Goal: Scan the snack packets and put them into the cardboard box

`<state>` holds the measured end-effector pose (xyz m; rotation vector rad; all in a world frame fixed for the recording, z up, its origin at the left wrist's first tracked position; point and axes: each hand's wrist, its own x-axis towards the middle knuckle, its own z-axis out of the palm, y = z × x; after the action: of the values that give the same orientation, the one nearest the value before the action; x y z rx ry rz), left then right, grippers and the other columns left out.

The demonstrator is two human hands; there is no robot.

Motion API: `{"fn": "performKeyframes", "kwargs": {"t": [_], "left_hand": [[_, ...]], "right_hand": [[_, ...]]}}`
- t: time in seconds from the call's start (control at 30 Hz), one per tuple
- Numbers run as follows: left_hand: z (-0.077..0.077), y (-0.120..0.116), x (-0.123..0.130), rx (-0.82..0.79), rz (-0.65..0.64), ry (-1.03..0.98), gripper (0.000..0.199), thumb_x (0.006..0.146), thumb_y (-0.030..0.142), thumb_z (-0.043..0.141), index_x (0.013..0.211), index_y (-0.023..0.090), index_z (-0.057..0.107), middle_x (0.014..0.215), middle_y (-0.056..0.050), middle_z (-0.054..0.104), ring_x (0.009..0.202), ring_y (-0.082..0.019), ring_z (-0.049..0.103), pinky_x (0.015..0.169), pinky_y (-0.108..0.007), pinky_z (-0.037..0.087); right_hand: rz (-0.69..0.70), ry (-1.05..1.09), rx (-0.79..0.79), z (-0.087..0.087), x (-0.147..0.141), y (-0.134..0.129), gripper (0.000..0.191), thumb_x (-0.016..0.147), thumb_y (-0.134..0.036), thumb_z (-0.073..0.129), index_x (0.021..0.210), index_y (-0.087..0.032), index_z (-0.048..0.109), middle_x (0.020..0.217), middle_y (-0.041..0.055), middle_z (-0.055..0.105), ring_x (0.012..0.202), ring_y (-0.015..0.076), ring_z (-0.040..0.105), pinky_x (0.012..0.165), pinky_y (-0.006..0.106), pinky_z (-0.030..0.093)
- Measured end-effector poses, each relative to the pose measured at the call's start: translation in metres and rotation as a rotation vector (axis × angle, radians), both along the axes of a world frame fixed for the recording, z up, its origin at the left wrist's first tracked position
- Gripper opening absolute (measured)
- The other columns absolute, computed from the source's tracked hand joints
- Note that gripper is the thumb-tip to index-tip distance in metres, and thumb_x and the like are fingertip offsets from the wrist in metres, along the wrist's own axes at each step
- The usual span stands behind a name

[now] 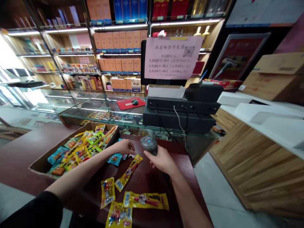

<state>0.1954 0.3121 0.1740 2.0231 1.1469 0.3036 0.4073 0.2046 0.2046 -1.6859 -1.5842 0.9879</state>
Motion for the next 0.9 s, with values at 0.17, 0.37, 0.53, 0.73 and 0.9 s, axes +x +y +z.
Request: {"fn": "performKeyframes", "kwargs": {"t": [0.17,0.37,0.53,0.73,0.9], "left_hand": [[-0.006,-0.015,0.006,-0.175,-0.135,0.429,0.048,0.045,0.051,0.078,0.08,0.018,0.073,0.069,-0.007,0.069,0.043,-0.017,0.058,0.042,-0.026,0.045],[-0.01,-0.028,0.016,-0.188,-0.201,0.525,0.048,0.046,0.047,0.079,0.082,0.017,0.071,0.065,-0.008,0.069,0.048,-0.02,0.062,0.046,-0.025,0.045],[-0.017,-0.023,0.016,-0.27,-0.168,0.359,0.036,0.047,0.041,0.078,0.071,0.016,0.069,0.061,-0.005,0.067,0.049,-0.019,0.061,0.046,-0.025,0.046],[-0.005,0.012,-0.004,-0.424,0.167,-0.312,0.042,0.05,0.044,0.08,0.079,0.015,0.072,0.073,-0.004,0.069,0.064,-0.016,0.063,0.05,-0.022,0.049],[-0.004,0.037,-0.022,-0.577,0.409,-0.696,0.044,0.052,0.036,0.083,0.088,0.014,0.071,0.084,-0.008,0.07,0.072,-0.016,0.065,0.062,-0.028,0.055]], "right_hand": [[0.016,0.0,0.02,0.003,0.009,0.005,0.031,0.081,-0.045,0.058,0.086,-0.015,0.055,0.058,0.0016,0.064,0.042,0.0131,0.061,0.039,0.02,0.047],[0.046,-0.011,0.011,0.003,0.006,0.007,0.029,0.08,-0.042,0.06,0.09,-0.015,0.055,0.058,0.0013,0.064,0.042,0.0129,0.061,0.038,0.019,0.046],[0.052,-0.022,0.001,0.005,0.004,0.01,0.029,0.081,-0.043,0.059,0.09,-0.016,0.055,0.059,0.0023,0.065,0.043,0.0134,0.061,0.038,0.02,0.046],[0.083,-0.006,0.031,0.019,-0.007,0.019,0.032,0.081,-0.043,0.06,0.094,-0.015,0.057,0.061,0.0027,0.065,0.043,0.0129,0.06,0.037,0.019,0.046],[0.135,0.02,0.024,0.007,-0.019,0.021,0.032,0.081,-0.044,0.059,0.095,-0.015,0.056,0.061,0.003,0.064,0.044,0.0132,0.06,0.038,0.02,0.047]]}}
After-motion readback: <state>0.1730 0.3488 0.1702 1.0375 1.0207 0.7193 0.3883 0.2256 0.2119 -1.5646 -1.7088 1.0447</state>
